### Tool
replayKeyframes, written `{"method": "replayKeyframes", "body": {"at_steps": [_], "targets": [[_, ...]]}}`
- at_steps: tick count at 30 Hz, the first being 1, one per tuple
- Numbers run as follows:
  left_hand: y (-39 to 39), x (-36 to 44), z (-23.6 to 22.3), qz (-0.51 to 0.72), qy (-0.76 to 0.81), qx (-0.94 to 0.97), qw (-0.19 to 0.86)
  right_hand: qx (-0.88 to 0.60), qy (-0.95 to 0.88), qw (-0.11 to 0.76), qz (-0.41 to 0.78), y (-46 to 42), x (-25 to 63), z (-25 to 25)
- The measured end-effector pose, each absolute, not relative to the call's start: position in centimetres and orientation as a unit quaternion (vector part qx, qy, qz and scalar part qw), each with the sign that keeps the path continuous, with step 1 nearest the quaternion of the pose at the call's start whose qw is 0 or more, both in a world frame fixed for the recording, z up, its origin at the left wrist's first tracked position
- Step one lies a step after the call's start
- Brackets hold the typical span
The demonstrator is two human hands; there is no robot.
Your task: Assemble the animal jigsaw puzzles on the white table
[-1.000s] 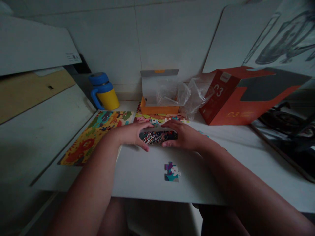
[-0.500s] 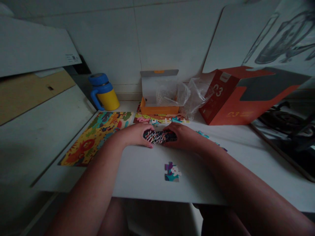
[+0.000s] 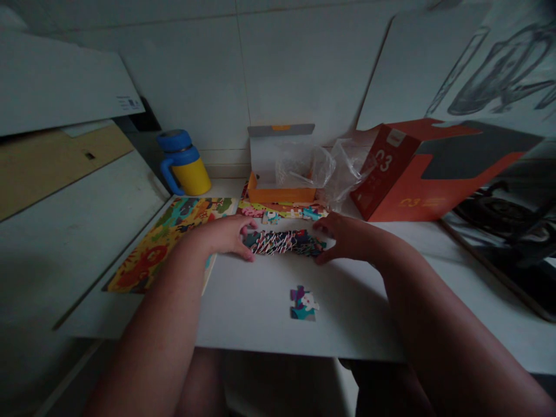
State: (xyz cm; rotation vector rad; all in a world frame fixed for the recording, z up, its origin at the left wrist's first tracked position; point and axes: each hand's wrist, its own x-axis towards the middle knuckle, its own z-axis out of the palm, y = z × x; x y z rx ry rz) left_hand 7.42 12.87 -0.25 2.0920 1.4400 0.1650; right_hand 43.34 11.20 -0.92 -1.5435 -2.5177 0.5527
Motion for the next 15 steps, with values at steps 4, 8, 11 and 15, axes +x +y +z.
{"method": "replayKeyframes", "body": {"at_steps": [4,8,11,15], "targets": [[12.8,8.0,-0.5,0.071,0.522,0.792,0.309,-0.530,-0.826,0.042,0.185,11.1,43.0,-0.5],[12.6,8.6,-0.1,0.070,0.509,0.795,0.323,-0.532,-0.818,0.058,0.212,10.9,42.5,-0.5],[12.5,9.0,0.1,0.055,0.508,0.802,0.309,-0.533,-0.818,0.062,0.207,10.7,42.3,-0.5],[12.7,9.4,-0.3,0.058,0.494,0.812,0.306,-0.523,-0.825,0.063,0.205,10.4,41.9,-0.3]]}}
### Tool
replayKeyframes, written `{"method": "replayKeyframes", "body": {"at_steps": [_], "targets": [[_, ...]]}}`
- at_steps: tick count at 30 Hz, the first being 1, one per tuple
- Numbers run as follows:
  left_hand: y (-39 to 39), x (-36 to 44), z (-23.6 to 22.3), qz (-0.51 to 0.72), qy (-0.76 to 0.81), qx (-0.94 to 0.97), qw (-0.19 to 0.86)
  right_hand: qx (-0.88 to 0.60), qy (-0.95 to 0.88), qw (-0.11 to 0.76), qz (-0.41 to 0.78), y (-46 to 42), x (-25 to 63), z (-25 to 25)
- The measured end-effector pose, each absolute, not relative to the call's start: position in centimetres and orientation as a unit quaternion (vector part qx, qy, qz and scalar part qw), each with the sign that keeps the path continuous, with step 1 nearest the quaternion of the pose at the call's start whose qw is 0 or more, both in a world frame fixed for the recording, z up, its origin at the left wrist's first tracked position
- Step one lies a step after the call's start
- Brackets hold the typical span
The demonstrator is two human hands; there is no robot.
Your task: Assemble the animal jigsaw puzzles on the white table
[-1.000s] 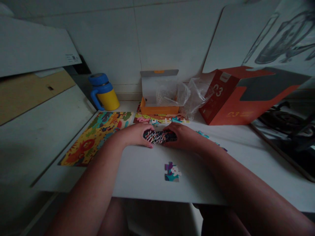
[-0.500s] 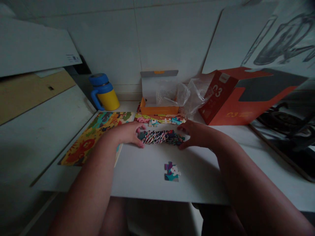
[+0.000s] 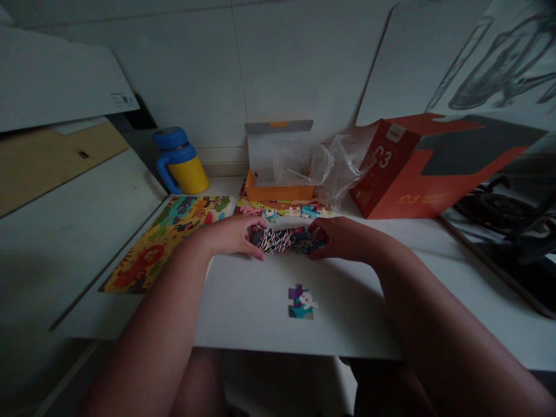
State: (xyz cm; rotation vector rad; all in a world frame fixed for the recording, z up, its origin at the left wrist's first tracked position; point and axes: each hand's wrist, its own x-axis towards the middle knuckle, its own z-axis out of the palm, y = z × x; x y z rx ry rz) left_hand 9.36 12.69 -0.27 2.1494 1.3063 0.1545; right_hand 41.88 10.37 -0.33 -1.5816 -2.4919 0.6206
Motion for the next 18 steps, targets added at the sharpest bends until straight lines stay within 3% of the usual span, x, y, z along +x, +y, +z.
{"method": "replayKeyframes", "body": {"at_steps": [13,18], "targets": [[12.9,10.0,-0.7,0.103,0.468,0.811,0.334,-0.518,-0.834,0.032,0.189,10.2,41.3,0.1],[12.9,9.3,-0.4,0.101,0.471,0.802,0.352,-0.491,-0.848,0.117,0.164,10.4,41.1,-0.8]]}}
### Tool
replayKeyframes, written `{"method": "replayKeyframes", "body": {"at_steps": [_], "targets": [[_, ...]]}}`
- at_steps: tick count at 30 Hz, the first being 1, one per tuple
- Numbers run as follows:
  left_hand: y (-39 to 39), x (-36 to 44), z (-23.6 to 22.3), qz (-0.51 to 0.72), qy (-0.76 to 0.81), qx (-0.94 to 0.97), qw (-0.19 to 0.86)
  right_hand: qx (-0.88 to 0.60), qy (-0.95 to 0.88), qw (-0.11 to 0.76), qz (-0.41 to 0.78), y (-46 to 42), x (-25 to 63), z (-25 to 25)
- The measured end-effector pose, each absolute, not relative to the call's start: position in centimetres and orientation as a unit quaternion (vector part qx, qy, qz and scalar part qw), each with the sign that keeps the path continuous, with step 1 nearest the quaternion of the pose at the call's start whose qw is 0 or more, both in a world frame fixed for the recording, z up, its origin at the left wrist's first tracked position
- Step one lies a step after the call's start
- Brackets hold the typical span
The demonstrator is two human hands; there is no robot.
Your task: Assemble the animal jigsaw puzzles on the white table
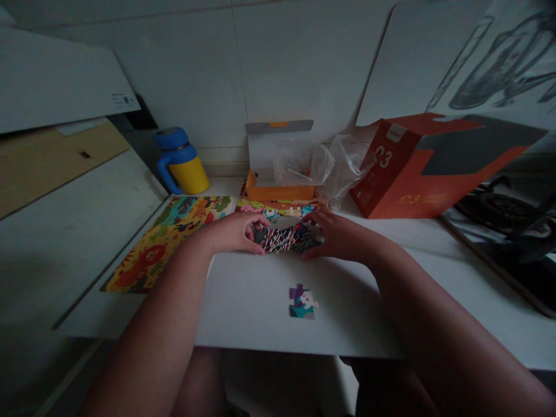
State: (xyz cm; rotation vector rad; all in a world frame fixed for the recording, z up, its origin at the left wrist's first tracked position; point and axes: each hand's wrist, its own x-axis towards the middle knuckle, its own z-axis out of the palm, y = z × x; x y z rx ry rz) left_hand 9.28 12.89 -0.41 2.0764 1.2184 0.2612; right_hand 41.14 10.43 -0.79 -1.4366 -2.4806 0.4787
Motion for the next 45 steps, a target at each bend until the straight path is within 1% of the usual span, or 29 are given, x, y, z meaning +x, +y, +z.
{"method": "replayKeyframes", "body": {"at_steps": [3,6,11,15,17,19,22,25,33,39,42,45], "targets": [[12.9,9.2,-0.2,0.087,0.477,0.801,0.351,-0.434,-0.868,0.189,0.154,10.2,40.2,-1.3],[12.9,9.0,-0.1,0.085,0.485,0.800,0.342,-0.384,-0.880,0.217,0.177,9.9,39.0,-1.8],[13.3,8.5,0.1,0.107,0.484,0.797,0.345,-0.351,-0.895,0.195,0.192,9.8,37.8,-2.4],[14.1,8.0,-0.7,0.180,0.490,0.765,0.377,-0.349,-0.902,0.176,0.184,10.0,37.7,-2.1],[14.5,7.9,-1.3,0.232,0.524,0.749,0.333,-0.350,-0.902,0.172,0.183,9.9,37.7,-1.8],[15.0,7.8,-1.9,0.259,0.566,0.743,0.247,-0.350,-0.903,0.170,0.181,9.8,37.8,-1.6],[15.5,7.9,-2.6,0.248,0.600,0.750,0.129,-0.349,-0.905,0.167,0.180,9.7,37.8,-1.5],[16.0,8.1,-3.1,0.238,0.588,0.769,0.080,-0.342,-0.907,0.166,0.181,9.8,37.8,-1.7],[16.5,7.5,-3.1,0.213,0.498,0.832,0.120,-0.336,-0.908,0.172,0.184,9.7,37.8,-1.5],[15.8,7.4,-2.2,0.222,0.500,0.827,0.130,-0.354,-0.897,0.190,0.185,9.6,38.1,-1.5],[14.8,7.7,-1.1,0.210,0.499,0.814,0.210,-0.350,-0.896,0.202,0.184,9.6,38.3,-1.7],[14.0,8.0,-0.4,0.150,0.474,0.820,0.282,-0.346,-0.897,0.205,0.186,9.7,38.4,-1.9]]}}
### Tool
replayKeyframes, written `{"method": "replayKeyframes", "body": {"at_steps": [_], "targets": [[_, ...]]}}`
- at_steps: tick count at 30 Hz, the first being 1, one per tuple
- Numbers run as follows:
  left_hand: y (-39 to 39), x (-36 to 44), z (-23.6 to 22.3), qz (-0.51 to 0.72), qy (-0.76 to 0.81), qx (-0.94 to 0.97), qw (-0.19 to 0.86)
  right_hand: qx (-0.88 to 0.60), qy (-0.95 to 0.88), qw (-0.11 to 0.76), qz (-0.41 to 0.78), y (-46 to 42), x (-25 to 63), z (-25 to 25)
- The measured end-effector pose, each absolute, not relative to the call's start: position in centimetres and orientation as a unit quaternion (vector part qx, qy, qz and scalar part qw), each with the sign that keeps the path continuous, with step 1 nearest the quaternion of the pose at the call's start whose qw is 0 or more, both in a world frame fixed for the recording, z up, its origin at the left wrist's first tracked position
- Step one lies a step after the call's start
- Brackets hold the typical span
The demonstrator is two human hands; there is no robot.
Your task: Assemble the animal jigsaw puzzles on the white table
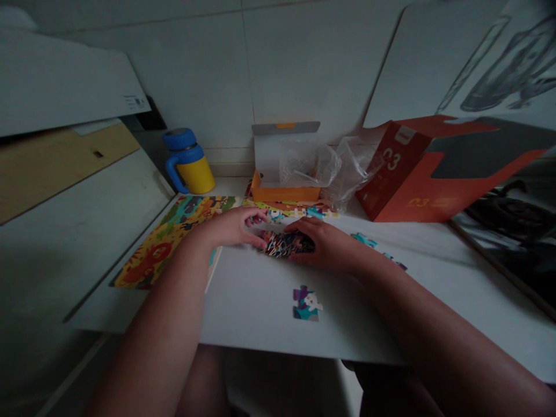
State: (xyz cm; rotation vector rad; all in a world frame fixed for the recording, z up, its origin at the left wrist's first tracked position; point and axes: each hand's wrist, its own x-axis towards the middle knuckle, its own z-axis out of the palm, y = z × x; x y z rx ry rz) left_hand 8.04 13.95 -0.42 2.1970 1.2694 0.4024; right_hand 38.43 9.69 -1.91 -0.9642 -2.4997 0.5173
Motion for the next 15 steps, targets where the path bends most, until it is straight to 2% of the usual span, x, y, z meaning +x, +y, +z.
{"method": "replayKeyframes", "body": {"at_steps": [5,15], "targets": [[13.61,8.60,-0.45,0.051,0.441,0.851,0.281,-0.342,-0.899,0.203,0.183,9.66,38.41,-1.89],[13.42,8.51,0.35,0.051,0.463,0.830,0.306,-0.340,-0.903,0.184,0.189,9.54,38.08,-1.18]]}}
